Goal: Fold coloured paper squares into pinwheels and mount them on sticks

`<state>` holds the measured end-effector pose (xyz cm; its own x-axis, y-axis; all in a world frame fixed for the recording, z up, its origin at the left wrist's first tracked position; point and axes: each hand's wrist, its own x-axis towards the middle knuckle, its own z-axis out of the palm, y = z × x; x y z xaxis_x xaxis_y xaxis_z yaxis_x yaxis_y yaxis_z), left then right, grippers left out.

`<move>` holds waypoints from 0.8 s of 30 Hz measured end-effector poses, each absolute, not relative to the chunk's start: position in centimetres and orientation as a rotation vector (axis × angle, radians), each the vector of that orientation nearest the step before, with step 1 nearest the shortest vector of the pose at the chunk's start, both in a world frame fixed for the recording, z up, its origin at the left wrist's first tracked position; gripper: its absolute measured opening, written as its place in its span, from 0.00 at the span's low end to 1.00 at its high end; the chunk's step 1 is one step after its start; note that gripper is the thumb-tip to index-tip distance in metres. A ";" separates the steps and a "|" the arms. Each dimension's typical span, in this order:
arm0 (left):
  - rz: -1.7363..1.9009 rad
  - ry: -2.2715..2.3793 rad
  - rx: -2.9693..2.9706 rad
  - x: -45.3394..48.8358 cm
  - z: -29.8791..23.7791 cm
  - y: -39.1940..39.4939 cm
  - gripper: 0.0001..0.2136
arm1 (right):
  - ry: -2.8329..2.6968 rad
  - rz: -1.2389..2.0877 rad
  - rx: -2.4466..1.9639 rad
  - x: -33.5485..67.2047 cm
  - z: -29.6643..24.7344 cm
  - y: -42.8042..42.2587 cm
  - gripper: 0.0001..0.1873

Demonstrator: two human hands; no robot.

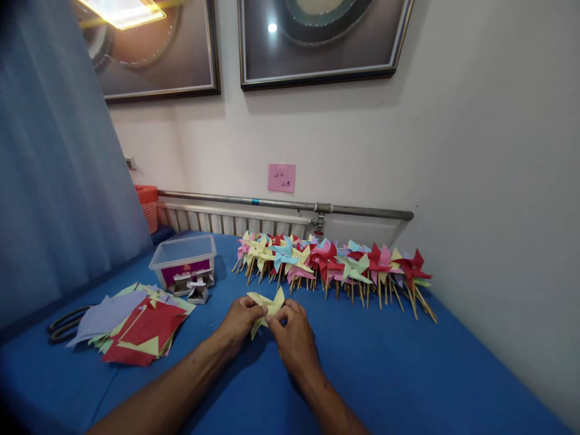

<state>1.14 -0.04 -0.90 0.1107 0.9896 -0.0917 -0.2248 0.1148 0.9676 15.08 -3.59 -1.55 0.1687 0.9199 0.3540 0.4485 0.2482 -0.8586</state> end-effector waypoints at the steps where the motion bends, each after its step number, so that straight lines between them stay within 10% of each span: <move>1: 1.163 1.009 0.989 1.1 -0.9 0.0 0.10 | -1.388 0.598 -1.365 15.1 -1.7 -3.4 0.10; 8: 1.105 0.975 1.003 0.9 -0.7 -0.1 0.11 | -1.026 1.138 -1.075 15.0 -2.6 -2.2 0.30; 24: 1.014 0.927 1.107 -0.7 -0.1 0.5 0.15 | -0.927 1.087 -1.172 14.4 -1.7 -3.0 0.19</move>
<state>-0.65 0.50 -0.05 0.2774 0.9569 -0.0860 -0.1711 0.1373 0.9756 14.43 -3.02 -1.73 0.2389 0.9710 0.0072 -0.1609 0.0469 -0.9858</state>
